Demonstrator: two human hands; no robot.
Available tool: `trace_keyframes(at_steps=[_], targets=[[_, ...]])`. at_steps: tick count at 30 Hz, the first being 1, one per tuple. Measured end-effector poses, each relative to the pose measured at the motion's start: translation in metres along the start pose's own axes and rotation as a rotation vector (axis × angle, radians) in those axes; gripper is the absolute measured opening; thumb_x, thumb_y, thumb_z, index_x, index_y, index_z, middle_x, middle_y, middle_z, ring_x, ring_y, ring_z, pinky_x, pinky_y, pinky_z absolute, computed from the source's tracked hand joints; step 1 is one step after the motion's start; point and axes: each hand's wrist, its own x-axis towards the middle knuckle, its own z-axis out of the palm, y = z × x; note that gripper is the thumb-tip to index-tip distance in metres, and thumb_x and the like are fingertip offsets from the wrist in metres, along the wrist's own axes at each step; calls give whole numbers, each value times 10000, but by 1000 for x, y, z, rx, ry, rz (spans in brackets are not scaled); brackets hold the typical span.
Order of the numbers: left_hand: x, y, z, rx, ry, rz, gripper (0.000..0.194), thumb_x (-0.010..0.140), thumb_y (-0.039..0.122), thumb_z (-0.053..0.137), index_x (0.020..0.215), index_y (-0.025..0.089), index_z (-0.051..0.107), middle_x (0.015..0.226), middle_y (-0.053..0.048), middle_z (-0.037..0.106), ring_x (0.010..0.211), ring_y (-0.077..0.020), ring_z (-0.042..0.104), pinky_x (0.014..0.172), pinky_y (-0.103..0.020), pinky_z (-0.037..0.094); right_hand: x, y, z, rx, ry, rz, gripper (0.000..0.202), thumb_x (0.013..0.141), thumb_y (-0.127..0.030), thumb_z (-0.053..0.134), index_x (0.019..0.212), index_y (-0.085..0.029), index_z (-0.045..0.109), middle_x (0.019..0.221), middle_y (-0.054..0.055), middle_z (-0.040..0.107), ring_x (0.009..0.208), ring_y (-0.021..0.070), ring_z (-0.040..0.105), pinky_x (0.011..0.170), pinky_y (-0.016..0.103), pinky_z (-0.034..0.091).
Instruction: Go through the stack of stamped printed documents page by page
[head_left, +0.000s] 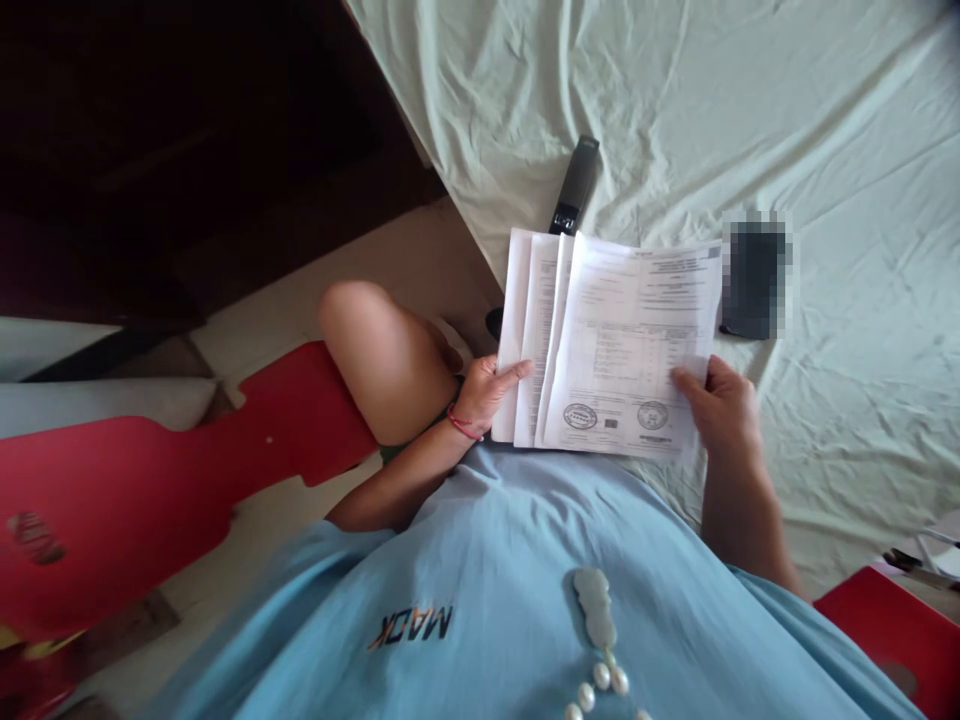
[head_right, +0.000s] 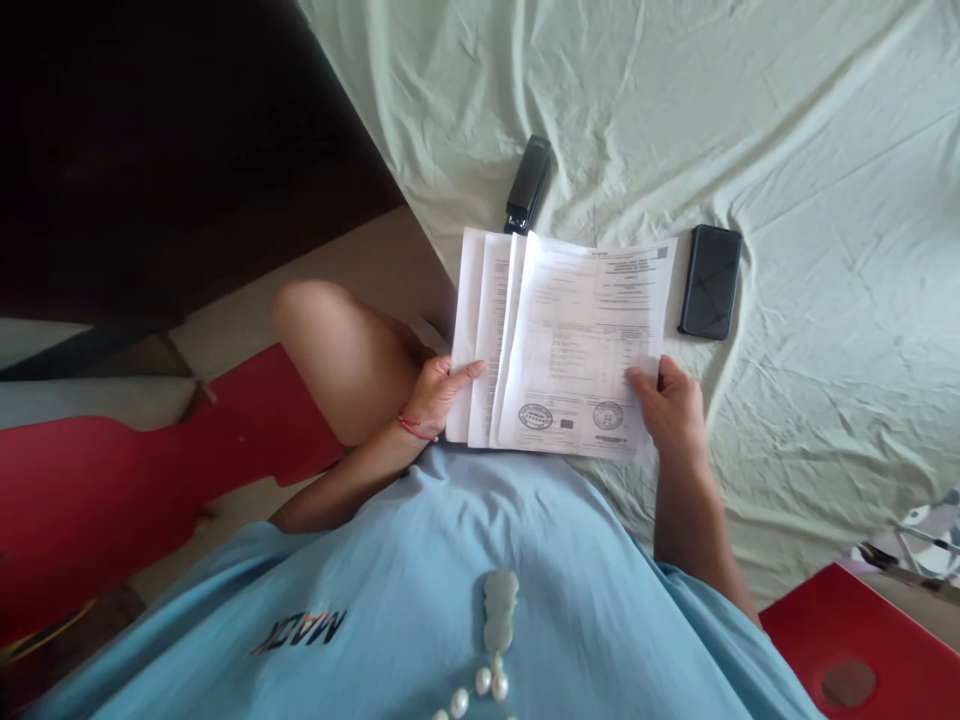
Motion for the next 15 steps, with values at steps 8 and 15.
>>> trace_keyframes(at_steps=[8, 15], targets=[[1, 4, -10, 83, 15, 51, 459, 722, 621, 833, 710, 177, 718, 653, 5, 670, 686, -186, 611, 672, -303, 476, 11, 3, -4, -171, 60, -56, 395, 799, -544, 728, 1054, -244, 762, 834, 25, 769, 773, 238, 700, 713, 369, 533], [4, -7, -12, 128, 25, 66, 458, 754, 613, 832, 716, 176, 699, 670, 13, 635, 734, -172, 591, 711, -291, 485, 15, 0, 8, 137, -98, 94, 362, 698, -469, 892, 968, -245, 803, 831, 48, 796, 730, 287, 740, 601, 405, 612]])
